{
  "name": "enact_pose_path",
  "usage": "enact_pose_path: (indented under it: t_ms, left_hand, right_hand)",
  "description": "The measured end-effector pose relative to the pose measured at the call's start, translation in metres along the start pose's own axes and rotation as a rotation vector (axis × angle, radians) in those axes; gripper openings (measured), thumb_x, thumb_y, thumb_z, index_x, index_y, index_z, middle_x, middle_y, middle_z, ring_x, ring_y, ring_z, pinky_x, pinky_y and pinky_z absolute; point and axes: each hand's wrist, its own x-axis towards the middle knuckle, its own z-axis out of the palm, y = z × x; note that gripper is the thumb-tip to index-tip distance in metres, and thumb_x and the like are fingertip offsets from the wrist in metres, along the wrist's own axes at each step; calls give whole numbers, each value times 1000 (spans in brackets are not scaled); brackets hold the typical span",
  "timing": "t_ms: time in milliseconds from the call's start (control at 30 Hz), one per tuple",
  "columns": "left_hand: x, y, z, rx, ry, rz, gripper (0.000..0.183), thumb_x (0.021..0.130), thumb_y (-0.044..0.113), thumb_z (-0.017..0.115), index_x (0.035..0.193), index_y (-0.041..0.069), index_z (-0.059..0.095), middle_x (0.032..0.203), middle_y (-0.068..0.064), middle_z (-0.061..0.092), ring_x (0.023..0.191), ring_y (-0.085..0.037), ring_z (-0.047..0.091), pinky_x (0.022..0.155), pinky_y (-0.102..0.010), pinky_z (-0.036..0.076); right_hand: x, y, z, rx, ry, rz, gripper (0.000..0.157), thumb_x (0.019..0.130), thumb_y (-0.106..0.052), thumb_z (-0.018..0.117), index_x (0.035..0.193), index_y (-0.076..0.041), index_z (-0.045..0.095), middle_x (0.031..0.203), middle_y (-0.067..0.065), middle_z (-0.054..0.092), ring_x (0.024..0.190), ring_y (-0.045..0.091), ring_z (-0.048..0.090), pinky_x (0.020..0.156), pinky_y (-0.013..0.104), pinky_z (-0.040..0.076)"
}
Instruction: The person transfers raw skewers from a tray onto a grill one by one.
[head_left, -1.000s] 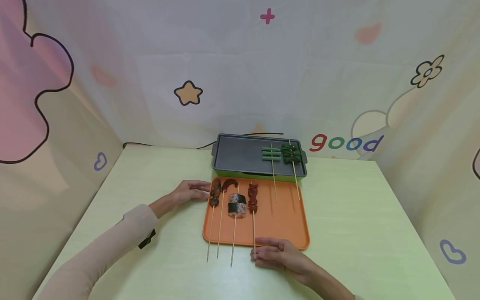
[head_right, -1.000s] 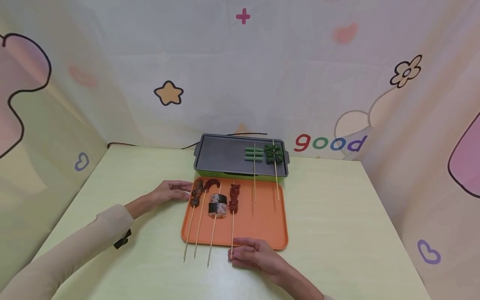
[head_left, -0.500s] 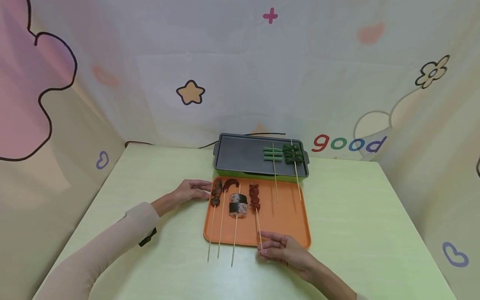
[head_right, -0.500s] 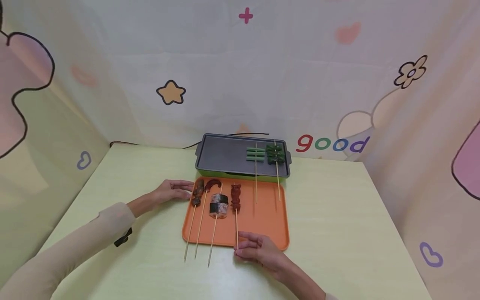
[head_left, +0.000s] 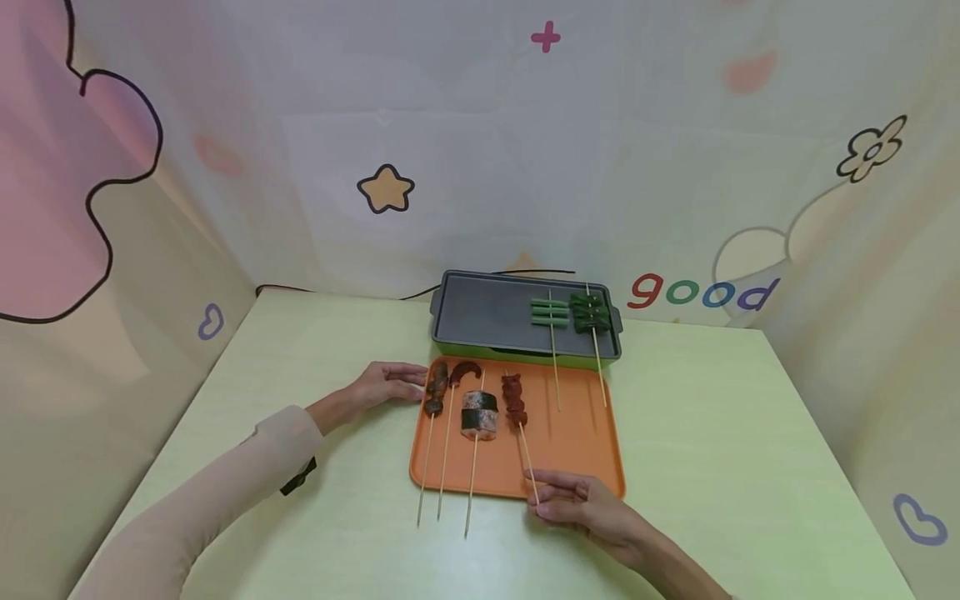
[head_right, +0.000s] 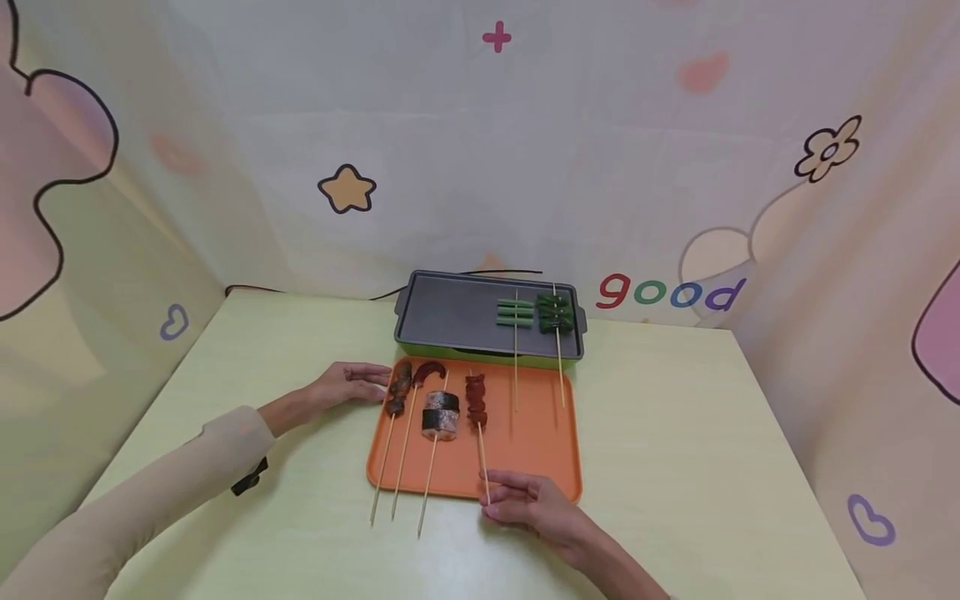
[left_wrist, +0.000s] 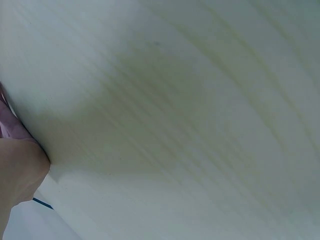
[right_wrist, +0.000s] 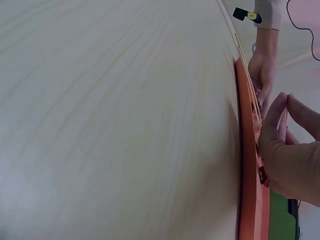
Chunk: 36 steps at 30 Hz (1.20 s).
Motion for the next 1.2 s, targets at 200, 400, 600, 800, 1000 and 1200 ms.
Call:
enact_pose_path:
  t_ms: [200, 400, 600, 800, 1000, 1200]
  left_hand:
    - [1, -1, 0, 1, -1, 7, 52, 94, 10, 71, 144, 1, 57, 134, -19, 68, 100, -5, 72, 97, -26, 57]
    - [-1, 3, -1, 11, -1, 10, 51, 95, 10, 70, 144, 1, 57, 134, -18, 68, 101, -5, 72, 99, -29, 57]
    - [0, 3, 0, 3, -1, 4, 52, 95, 9, 71, 144, 1, 57, 135, -18, 68, 99, -4, 72, 98, -28, 57]
    - [1, 0, 0, -1, -3, 3, 52, 94, 9, 71, 144, 1, 57, 134, -18, 68, 99, -4, 72, 98, -28, 57]
    - [-1, 1, -2, 3, 0, 11, 52, 94, 10, 72, 144, 1, 57, 135, -19, 67, 101, -5, 73, 99, -30, 57]
    - [0, 0, -1, -17, -12, 38, 53, 94, 7, 70, 144, -2, 55, 137, -22, 65, 101, -5, 72, 95, -26, 58]
  right_hand:
    - [-6, 2, -6, -3, -61, -28, 70, 99, -10, 67, 156, 9, 31, 116, 0, 71, 114, 12, 69, 98, 27, 58]
    - [-8, 1, -6, -8, -94, -70, 69, 99, -8, 66, 155, 11, 30, 114, -2, 71, 112, 11, 70, 97, 26, 58]
    - [-7, 1, -3, -35, -113, -116, 66, 98, -7, 67, 154, 10, 35, 114, -4, 70, 108, 8, 70, 94, 25, 58]
    - [-3, 2, -1, -82, -127, -169, 66, 98, -6, 67, 152, 12, 35, 114, -3, 70, 107, 7, 70, 94, 24, 58]
    - [6, -1, 5, -185, -56, -211, 66, 95, -10, 71, 152, 6, 40, 118, 4, 68, 105, 7, 69, 94, 24, 58]
    - [15, -6, 10, -205, 6, -274, 66, 95, -9, 70, 152, 7, 40, 116, 5, 66, 101, 7, 69, 93, 23, 58]
